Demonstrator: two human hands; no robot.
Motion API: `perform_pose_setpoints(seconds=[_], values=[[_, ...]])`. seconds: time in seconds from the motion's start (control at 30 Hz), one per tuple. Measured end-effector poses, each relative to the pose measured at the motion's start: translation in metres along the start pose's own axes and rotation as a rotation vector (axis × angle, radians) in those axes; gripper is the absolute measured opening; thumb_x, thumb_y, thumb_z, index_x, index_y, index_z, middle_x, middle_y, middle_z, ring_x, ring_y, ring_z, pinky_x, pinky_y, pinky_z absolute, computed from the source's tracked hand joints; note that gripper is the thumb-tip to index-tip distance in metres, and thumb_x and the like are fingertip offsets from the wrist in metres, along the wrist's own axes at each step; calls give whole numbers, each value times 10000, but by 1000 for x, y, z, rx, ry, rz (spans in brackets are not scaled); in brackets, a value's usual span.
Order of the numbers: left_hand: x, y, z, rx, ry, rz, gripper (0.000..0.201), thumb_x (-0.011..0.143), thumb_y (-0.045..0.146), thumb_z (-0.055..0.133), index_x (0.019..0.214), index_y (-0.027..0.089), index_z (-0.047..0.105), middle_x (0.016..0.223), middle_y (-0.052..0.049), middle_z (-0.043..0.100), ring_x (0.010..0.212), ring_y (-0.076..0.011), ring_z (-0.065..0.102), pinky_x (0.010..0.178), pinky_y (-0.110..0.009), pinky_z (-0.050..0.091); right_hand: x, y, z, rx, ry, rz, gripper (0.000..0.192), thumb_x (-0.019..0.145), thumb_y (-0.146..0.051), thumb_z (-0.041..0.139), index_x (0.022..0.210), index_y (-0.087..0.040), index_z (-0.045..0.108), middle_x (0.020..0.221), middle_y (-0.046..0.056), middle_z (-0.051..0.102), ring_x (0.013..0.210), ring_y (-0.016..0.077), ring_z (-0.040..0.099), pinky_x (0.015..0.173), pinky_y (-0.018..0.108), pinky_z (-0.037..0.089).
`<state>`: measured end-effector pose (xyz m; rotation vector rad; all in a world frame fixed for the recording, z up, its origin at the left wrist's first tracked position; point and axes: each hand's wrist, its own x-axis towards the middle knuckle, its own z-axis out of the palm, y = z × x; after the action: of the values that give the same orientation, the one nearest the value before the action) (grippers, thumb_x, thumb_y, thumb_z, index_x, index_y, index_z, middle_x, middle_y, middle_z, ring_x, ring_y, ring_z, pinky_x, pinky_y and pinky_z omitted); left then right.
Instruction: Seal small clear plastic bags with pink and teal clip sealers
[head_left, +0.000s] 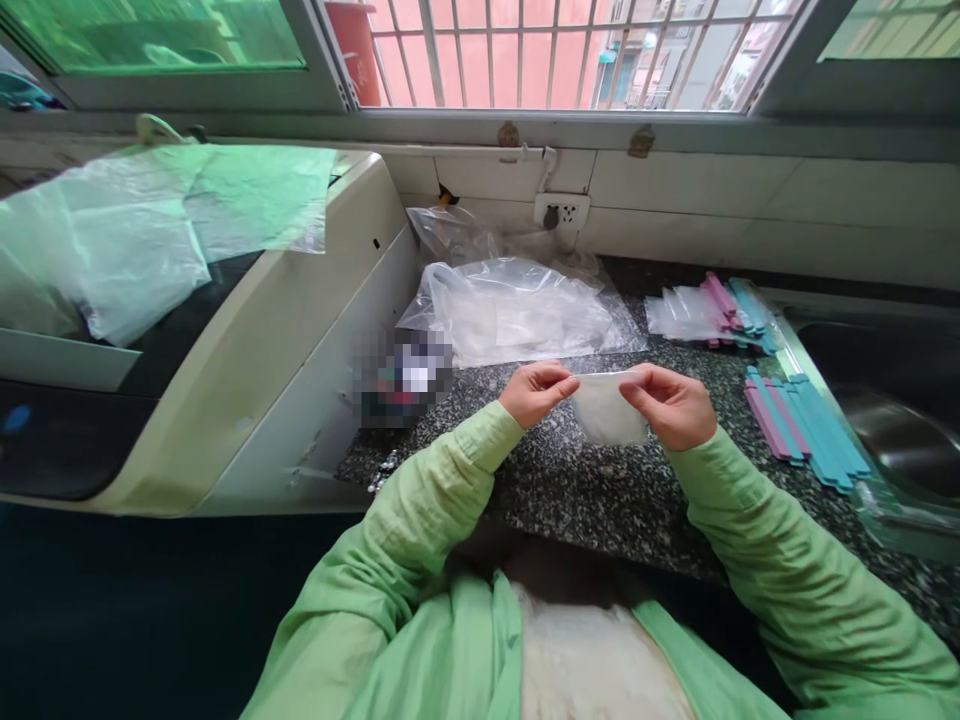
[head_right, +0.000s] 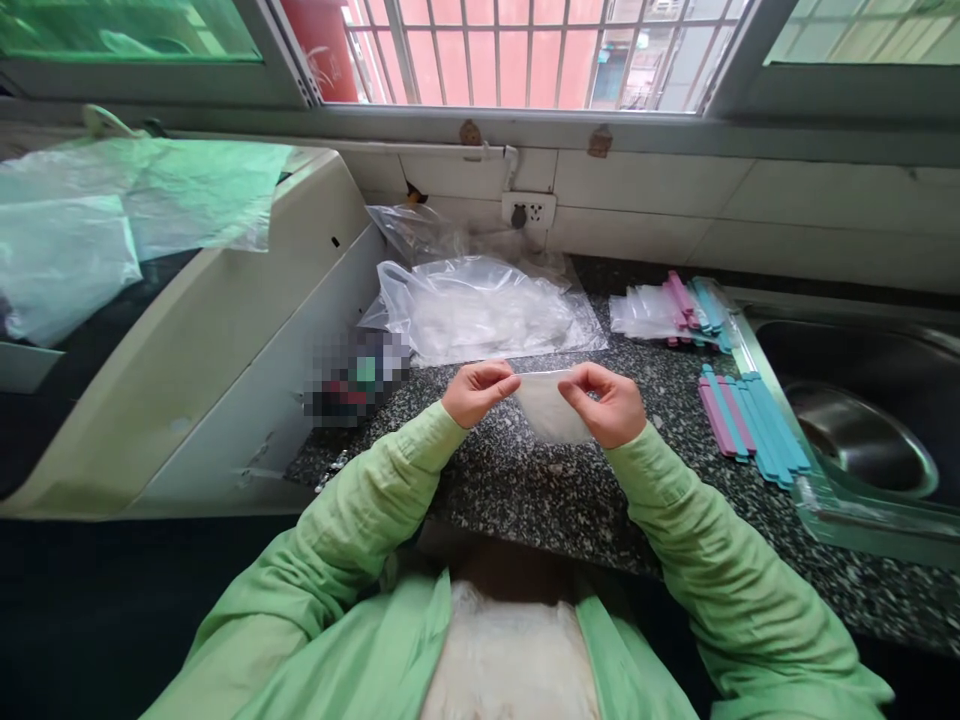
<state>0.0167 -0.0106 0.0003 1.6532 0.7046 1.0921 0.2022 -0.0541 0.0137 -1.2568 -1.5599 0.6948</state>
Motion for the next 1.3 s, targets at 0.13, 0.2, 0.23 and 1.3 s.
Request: perform_pose_setpoints(seconds=[0.13, 0.2, 0.23, 1.3], values=[[0, 4, -3, 24, 12, 6, 382, 682, 490, 566, 634, 112, 589, 595, -10, 515, 564, -77, 442, 535, -225, 379, -2, -2, 1, 5, 6, 3, 266, 686, -438, 606, 650, -175, 586, 684, 10, 566, 607, 113, 500, 566, 252, 416], [-1, 6, -4, 43, 18, 32, 366, 692, 474, 566, 630, 115, 590, 600, -12, 519, 574, -80, 445, 550, -228, 385, -2, -4, 1, 9, 23, -3, 270, 682, -442, 609, 642, -176, 582, 683, 10, 565, 607, 113, 501, 567, 253, 417], [-1, 7, -5, 43, 22, 43, 361, 697, 470, 562, 629, 117, 591, 603, -14, 522, 581, -83, 450, 558, -231, 390, -2, -5, 1, 15, 32, -6, 276, 677, -447, 612, 633, -176, 578, 669, 8, 561, 600, 112, 499, 562, 253, 416], [4, 13, -12, -332, 294, -30, 307, 515, 407, 728, 562, 136, 590, 558, 28, 532, 542, -54, 456, 516, -202, 364, -3, -1, 3, -67, -101, -15, 305, 685, -469, 580, 641, -168, 552, 623, 9, 538, 578, 107, 465, 547, 243, 387]])
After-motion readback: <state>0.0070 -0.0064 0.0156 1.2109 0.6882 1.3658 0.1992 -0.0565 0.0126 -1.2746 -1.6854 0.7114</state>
